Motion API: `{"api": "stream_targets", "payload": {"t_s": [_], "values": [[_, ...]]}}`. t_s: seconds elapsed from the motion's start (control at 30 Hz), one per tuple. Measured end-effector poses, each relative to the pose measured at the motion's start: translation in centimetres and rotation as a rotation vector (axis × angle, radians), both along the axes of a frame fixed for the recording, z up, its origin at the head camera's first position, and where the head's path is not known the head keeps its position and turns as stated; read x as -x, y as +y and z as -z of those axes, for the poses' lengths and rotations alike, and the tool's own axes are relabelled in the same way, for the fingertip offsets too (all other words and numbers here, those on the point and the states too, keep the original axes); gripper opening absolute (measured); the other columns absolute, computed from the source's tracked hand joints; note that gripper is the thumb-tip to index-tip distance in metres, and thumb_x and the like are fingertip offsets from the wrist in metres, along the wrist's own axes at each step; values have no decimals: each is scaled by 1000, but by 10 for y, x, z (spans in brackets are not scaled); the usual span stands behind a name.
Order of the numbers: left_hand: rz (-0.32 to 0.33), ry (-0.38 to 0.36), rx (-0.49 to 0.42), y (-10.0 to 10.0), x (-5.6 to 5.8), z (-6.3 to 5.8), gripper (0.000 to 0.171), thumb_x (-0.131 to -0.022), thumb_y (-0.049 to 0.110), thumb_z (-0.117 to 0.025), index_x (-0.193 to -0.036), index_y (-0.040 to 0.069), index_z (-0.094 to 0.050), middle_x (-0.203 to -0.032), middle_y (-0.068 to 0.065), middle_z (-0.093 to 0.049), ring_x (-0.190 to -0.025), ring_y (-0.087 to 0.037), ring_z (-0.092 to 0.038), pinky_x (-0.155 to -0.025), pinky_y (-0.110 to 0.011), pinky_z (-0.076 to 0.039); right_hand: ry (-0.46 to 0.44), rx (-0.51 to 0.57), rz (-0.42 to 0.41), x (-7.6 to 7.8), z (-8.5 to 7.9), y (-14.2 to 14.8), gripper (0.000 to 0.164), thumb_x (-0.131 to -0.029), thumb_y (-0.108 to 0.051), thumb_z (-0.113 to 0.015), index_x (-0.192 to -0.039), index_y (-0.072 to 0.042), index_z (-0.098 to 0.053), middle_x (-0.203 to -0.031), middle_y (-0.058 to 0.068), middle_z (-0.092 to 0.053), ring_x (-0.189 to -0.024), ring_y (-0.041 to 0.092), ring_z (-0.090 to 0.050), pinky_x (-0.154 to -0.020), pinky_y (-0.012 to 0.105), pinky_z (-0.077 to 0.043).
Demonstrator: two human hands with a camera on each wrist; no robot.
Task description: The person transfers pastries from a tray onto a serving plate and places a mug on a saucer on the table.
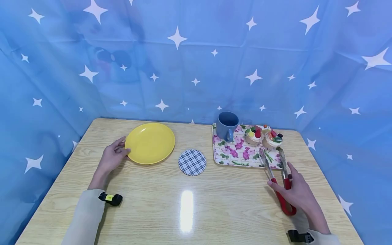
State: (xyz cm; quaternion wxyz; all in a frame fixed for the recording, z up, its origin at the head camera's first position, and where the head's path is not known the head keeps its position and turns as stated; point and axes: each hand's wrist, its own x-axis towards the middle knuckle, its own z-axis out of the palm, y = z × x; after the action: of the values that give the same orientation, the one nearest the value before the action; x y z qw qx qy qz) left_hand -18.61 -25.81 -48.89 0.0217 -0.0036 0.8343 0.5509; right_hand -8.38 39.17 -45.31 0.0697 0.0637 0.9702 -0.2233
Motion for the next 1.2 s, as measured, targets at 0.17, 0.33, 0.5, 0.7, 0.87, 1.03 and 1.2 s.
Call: {"api": "stream_targets", "payload": {"t_s": [0.17, 0.33, 0.5, 0.7, 0.87, 1.03, 1.2], "values": [[22, -18, -63, -3, 0, 2, 66, -105, 15, -59, -162, 4, -27, -148, -29, -46, -90, 6, -65, -79, -24, -67, -13, 6, 16, -1, 1, 0, 122, -89, -67, -68, -163, 4, -2, -129, 37, -49, -106, 44, -56, -71, 46, -60], [36, -40, -122, -5, -1, 6, 66, -107, 19, -57, -163, 8, -26, -152, -27, -43, -97, 8, -65, -85, -24, -66, -67, -4, 59, 2, 0, -1, 125, -87, -70, -67, -162, 6, -3, -131, 39, -47, -106, 46, -55, -68, 43, -61], [34, -65, -145, -7, -3, 7, 66, -107, 22, -56, -164, 11, -24, -154, -25, -41, -100, 9, -63, -88, -24, -65, -102, -1, 102, 3, -2, -4, 125, -87, -72, -66, -161, 8, -4, -132, 40, -46, -108, 48, -54, -66, 40, -60], [42, -81, -154, -8, -3, 6, 67, -107, 25, -56, -165, 13, -23, -155, -23, -39, -101, 8, -63, -89, -23, -64, -129, 3, 151, 2, -2, -9, 126, -86, -74, -65, -160, 8, -6, -136, 41, -44, -111, 49, -55, -66, 41, -61], [49, -93, -177, -9, -2, 8, 68, -107, 26, -57, -165, 15, -23, -154, -22, -39, -102, 7, -64, -90, -24, -64, -124, 21, 185, 2, -2, -11, 120, -87, -71, -66, -157, 10, -13, -126, 38, -50, -95, 39, -56, -56, 31, -51], [40, -97, -184, -10, -2, 9, 68, -107, 27, -58, -165, 16, -23, -153, -22, -40, -102, 7, -64, -89, -23, -64, -101, 23, 197, 1, -1, -13, 115, -87, -71, -66, -154, 10, -20, -120, 35, -53, -87, 32, -54, -51, 30, -43], [40, -94, -180, -10, -3, 9, 68, -107, 28, -58, -165, 16, -24, -152, -21, -40, -101, 7, -65, -89, -23, -64, -87, 15, 216, -1, -3, -13, 112, -89, -72, -63, -154, 11, -22, -118, 33, -53, -89, 34, -54, -52, 29, -45]]}}
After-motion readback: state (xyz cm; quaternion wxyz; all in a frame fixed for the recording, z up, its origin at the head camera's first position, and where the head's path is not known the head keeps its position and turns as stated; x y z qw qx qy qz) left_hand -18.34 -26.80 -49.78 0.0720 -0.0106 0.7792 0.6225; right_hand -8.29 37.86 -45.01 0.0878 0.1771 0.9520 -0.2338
